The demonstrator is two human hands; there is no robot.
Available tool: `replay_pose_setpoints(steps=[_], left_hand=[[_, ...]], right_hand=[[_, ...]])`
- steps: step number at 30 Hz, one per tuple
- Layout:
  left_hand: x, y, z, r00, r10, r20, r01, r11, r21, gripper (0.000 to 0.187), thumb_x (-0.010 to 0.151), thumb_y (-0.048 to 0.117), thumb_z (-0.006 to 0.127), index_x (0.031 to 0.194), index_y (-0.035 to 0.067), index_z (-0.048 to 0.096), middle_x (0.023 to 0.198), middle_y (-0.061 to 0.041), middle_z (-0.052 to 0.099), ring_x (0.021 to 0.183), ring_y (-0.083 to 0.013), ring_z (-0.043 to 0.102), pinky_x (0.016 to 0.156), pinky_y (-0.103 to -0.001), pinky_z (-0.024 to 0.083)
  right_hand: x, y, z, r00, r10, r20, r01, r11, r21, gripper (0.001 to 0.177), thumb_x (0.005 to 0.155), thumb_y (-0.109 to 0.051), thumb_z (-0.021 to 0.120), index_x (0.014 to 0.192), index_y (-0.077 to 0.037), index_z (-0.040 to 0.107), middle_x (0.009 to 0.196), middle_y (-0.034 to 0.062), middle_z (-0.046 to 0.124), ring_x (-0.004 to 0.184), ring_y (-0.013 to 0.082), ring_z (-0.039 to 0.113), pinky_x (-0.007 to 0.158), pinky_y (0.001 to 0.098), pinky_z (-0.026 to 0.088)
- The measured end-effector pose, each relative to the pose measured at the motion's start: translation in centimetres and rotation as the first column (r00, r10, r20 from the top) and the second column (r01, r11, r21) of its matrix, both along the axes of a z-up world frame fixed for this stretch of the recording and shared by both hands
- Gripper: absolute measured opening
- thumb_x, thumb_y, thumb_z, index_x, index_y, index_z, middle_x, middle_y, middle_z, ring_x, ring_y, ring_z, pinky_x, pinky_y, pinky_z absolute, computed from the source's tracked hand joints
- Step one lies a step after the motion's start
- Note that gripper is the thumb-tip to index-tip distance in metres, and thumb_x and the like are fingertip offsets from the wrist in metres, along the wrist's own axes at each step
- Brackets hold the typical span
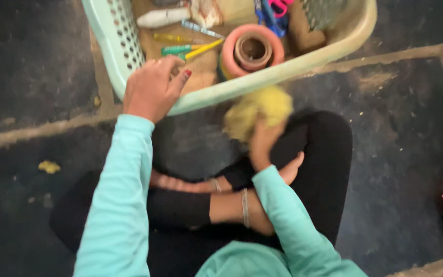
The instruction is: The person sits on the floor and organizes various tools and supplies into a light green plastic basket. They place pliers, scissors, screwdrivers, paintbrushes, bottles, and a sponge into the basket, arranging them neatly on a burlap liner.
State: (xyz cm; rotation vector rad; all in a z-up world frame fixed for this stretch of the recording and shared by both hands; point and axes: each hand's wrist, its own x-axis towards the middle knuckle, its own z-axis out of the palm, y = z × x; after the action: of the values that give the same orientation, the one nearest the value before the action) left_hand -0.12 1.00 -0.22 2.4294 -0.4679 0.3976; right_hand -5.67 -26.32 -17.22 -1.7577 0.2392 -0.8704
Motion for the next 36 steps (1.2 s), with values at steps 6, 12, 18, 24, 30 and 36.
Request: replay_pose_setpoints(steps=[6, 12, 18, 24, 30, 36], left_hand=[[0.0, -0.6, 0.3, 0.999, 0.030, 0.029, -0.030, 0.999, -0.026, 0.028, 0.102, 0.035, 0.062, 0.113, 0.011, 0.070, 0.091, -0.008, 0.074, 0.094, -0.0326, 0.067, 0.080, -0.049, 0.050], [0.9, -0.8, 0.7, 0.997, 0.077, 0.000, -0.077, 0.997, 0.000, 0.031, 0.101, 0.037, 0.061, 0.117, 0.012, 0.070, 0.085, -0.011, 0.072, 0.090, -0.0330, 0.067, 0.075, -0.049, 0.049], [0.2, -0.4, 0.4, 0.999, 0.053, 0.011, -0.052, 0.998, -0.041, 0.027, 0.103, 0.034, 0.061, 0.116, 0.012, 0.069, 0.085, -0.009, 0.072, 0.091, -0.0325, 0.066, 0.078, -0.048, 0.049], [0.3, -0.4, 0.2, 0.998, 0.039, 0.056, -0.033, 0.994, -0.107, 0.025, 0.105, 0.033, 0.059, 0.117, 0.012, 0.067, 0.088, -0.007, 0.072, 0.091, -0.0326, 0.066, 0.076, -0.048, 0.049], [0.1, -0.3, 0.4, 0.997, 0.069, 0.039, -0.066, 0.995, -0.079, 0.026, 0.106, 0.035, 0.059, 0.118, 0.013, 0.068, 0.085, -0.010, 0.070, 0.086, -0.0338, 0.066, 0.074, -0.048, 0.049], [0.1, -0.3, 0.3, 0.998, 0.057, 0.040, -0.054, 0.996, -0.078, 0.026, 0.106, 0.034, 0.057, 0.118, 0.013, 0.067, 0.081, -0.010, 0.070, 0.086, -0.0334, 0.067, 0.075, -0.048, 0.049]], right_hand=[[4.7, -7.2, 4.8, 0.944, 0.135, 0.302, -0.324, 0.558, 0.764, 0.054, 0.101, -0.035, 0.060, 0.143, -0.004, 0.049, 0.135, 0.0146, 0.063, 0.119, 0.0307, 0.066, 0.103, 0.0475, 0.055], [4.0, 0.5, -2.1, 0.901, 0.430, 0.054, -0.317, 0.568, 0.760, 0.050, 0.099, -0.036, 0.057, 0.141, -0.012, 0.047, 0.129, 0.0093, 0.064, 0.114, 0.0252, 0.066, 0.098, 0.0420, 0.056], [1.3, 4.5, -5.8, 0.845, 0.527, -0.094, -0.483, 0.826, 0.289, 0.043, 0.098, -0.011, 0.067, 0.139, -0.001, 0.055, 0.129, 0.0108, 0.065, 0.116, 0.0201, 0.061, 0.100, 0.0372, 0.051], [3.2, -3.7, 0.1, 0.877, 0.445, 0.183, -0.412, 0.497, 0.764, 0.046, 0.102, -0.022, 0.055, 0.145, -0.006, 0.045, 0.137, 0.0115, 0.062, 0.124, 0.0280, 0.065, 0.105, 0.0443, 0.055], [4.7, -2.9, -1.5, 0.791, 0.605, 0.095, -0.513, 0.570, 0.642, 0.049, 0.100, -0.009, 0.058, 0.147, -0.002, 0.043, 0.138, 0.0155, 0.059, 0.125, 0.0302, 0.061, 0.106, 0.0461, 0.052], [4.1, -4.4, -1.4, 0.857, 0.470, 0.214, -0.460, 0.506, 0.730, 0.044, 0.105, -0.010, 0.052, 0.147, -0.002, 0.042, 0.137, 0.0129, 0.060, 0.123, 0.0291, 0.064, 0.106, 0.0452, 0.054]])
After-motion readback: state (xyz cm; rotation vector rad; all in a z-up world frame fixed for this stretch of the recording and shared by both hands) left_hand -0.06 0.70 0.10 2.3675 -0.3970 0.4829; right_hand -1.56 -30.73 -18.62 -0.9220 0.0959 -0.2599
